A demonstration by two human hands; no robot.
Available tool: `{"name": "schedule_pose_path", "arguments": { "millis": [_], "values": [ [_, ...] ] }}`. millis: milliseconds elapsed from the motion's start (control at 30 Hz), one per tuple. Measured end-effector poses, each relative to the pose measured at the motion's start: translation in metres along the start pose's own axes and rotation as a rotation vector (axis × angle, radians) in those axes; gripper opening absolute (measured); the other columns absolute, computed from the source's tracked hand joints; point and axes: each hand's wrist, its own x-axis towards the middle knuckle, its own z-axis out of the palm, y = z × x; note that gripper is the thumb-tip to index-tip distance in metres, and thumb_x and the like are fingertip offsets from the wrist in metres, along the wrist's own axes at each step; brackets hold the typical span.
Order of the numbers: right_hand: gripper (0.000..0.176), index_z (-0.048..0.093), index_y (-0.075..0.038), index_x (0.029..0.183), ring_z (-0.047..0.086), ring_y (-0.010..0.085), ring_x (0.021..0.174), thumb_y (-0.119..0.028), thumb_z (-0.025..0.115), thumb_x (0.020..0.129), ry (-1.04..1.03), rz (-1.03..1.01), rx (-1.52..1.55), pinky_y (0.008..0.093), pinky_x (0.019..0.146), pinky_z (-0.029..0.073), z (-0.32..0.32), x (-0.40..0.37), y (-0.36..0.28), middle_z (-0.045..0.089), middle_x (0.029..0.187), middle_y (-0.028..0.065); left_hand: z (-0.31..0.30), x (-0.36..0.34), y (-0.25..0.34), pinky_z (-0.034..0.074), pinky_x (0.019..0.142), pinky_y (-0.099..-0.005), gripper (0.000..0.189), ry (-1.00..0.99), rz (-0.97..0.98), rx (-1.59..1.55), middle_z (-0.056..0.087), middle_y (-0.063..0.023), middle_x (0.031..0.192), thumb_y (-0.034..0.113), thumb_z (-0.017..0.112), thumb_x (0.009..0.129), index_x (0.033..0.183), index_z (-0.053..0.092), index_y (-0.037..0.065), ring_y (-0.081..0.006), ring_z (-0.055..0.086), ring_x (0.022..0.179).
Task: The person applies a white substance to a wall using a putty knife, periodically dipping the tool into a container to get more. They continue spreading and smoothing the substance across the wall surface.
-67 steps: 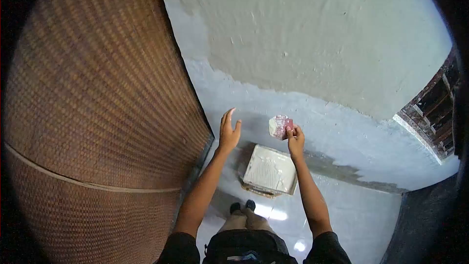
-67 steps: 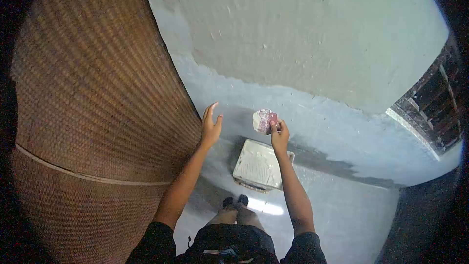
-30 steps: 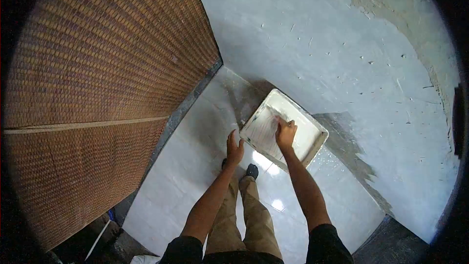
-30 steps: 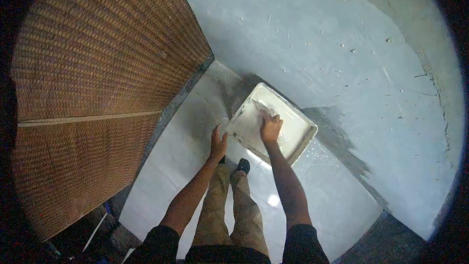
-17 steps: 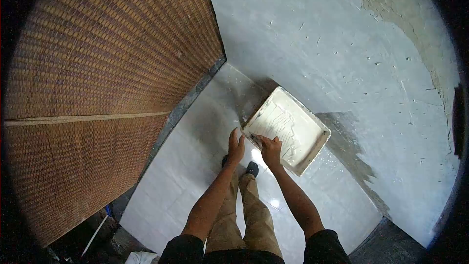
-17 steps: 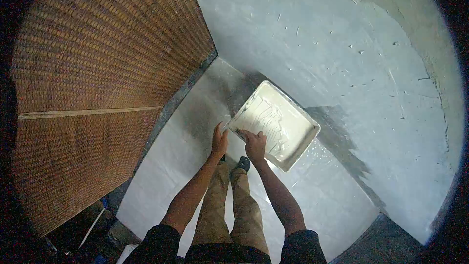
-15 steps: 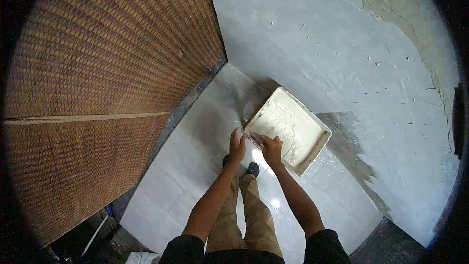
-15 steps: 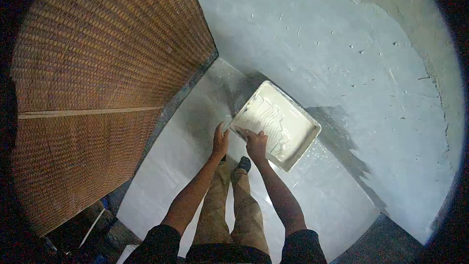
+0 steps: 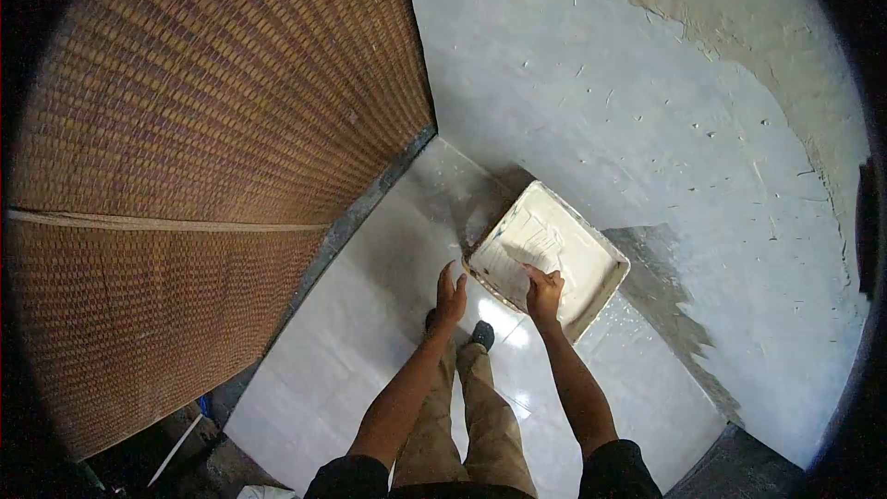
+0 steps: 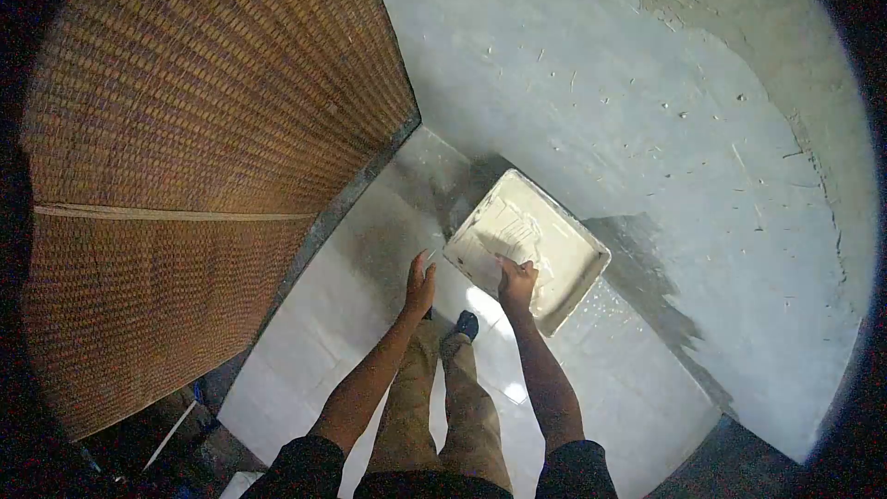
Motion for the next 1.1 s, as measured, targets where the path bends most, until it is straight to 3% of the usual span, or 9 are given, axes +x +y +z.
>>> {"name": "schedule_pose_path", "arguments": {
  "millis": [167,233,500,600,667,800,867,1000,1100],
  "values": [
    [0.033,0.070,-0.020,0.105,0.051,0.0228,0.075,-0.001,0.059,0.080,-0.029,0.041,0.014,0.0364,0.074,0.035,0.000,-0.019,0.001,0.072,0.105,-0.0011,0.001,-0.002,0.002,0.027,0.112,-0.0432,0.054,-0.008,-0.025,-0.025,0.041,-0.0232,0.141,0.030,0.047,0.098,0.140,0.037,-0.002,-0.0370,0.037,0.133],
    [0.027,0.070,-0.016,0.103,0.049,0.0228,0.070,0.000,0.061,0.082,-0.093,-0.026,-0.046,0.0354,0.073,0.035,-0.002,-0.028,-0.012,0.072,0.103,0.0006,0.008,-0.003,-0.005,0.030,0.110,-0.0412,0.043,0.035,-0.003,-0.009,0.045,-0.0207,0.136,0.021,0.047,0.098,0.136,0.042,0.001,-0.0336,0.041,0.130],
    [0.030,0.071,-0.016,0.106,0.047,0.0244,0.073,-0.003,0.060,0.081,-0.196,0.011,-0.043,0.0383,0.071,0.034,0.005,-0.045,-0.019,0.070,0.094,0.0039,0.007,-0.005,0.001,0.028,0.111,-0.0425,0.046,0.012,-0.010,-0.011,0.042,-0.0218,0.140,0.024,0.046,0.098,0.137,0.041,0.000,-0.0349,0.039,0.132],
    [0.024,0.072,-0.014,0.104,0.048,0.0250,0.071,-0.006,0.059,0.085,-0.140,0.047,0.040,0.0377,0.067,0.035,0.000,-0.027,0.003,0.070,0.089,0.0047,0.004,-0.002,0.007,0.028,0.112,-0.0429,0.050,-0.012,-0.044,-0.025,0.041,-0.0231,0.141,0.028,0.047,0.098,0.139,0.039,-0.001,-0.0360,0.038,0.133],
    [0.021,0.072,-0.013,0.105,0.051,0.0295,0.069,-0.017,0.055,0.094,-0.038,0.341,0.289,0.0403,0.067,0.041,-0.004,-0.013,0.024,0.071,0.095,0.0088,0.006,-0.001,0.006,0.028,0.111,-0.0429,0.050,-0.014,-0.057,-0.031,0.042,-0.0231,0.141,0.028,0.047,0.098,0.138,0.040,-0.001,-0.0360,0.039,0.132],
    [0.023,0.072,-0.013,0.111,0.050,0.0299,0.066,-0.017,0.059,0.092,0.182,0.313,0.049,0.0413,0.063,0.041,-0.011,0.031,0.061,0.062,0.074,0.0140,0.007,0.000,-0.001,0.029,0.111,-0.0423,0.049,0.009,0.003,-0.030,0.044,-0.0230,0.138,0.027,0.048,0.098,0.138,0.041,-0.001,-0.0364,0.041,0.130],
    [0.024,0.071,-0.013,0.112,0.049,0.0288,0.069,-0.015,0.061,0.090,0.147,0.358,-0.065,0.0390,0.067,0.040,-0.017,0.046,0.067,0.058,0.072,0.0133,0.007,-0.001,-0.003,0.029,0.110,-0.0420,0.048,0.006,0.011,-0.032,0.045,-0.0230,0.138,0.027,0.048,0.098,0.137,0.041,-0.001,-0.0365,0.042,0.129],
    [0.028,0.072,-0.017,0.111,0.047,0.0284,0.070,-0.007,0.061,0.087,0.140,0.072,-0.166,0.0406,0.067,0.037,-0.007,0.041,0.064,0.065,0.078,0.0119,0.009,-0.004,-0.006,0.029,0.110,-0.0426,0.048,0.008,0.002,-0.018,0.045,-0.0233,0.137,0.027,0.048,0.098,0.137,0.041,-0.001,-0.0367,0.042,0.129],
    [0.036,0.072,-0.021,0.106,0.048,0.0275,0.072,0.001,0.059,0.081,-0.073,0.090,-0.145,0.0423,0.070,0.035,0.005,0.007,0.043,0.071,0.097,0.0071,0.011,-0.006,-0.004,0.029,0.111,-0.0433,0.048,-0.007,-0.021,-0.024,0.044,-0.0234,0.138,0.028,0.047,0.099,0.137,0.041,-0.001,-0.0369,0.041,0.130]
  ]
}}
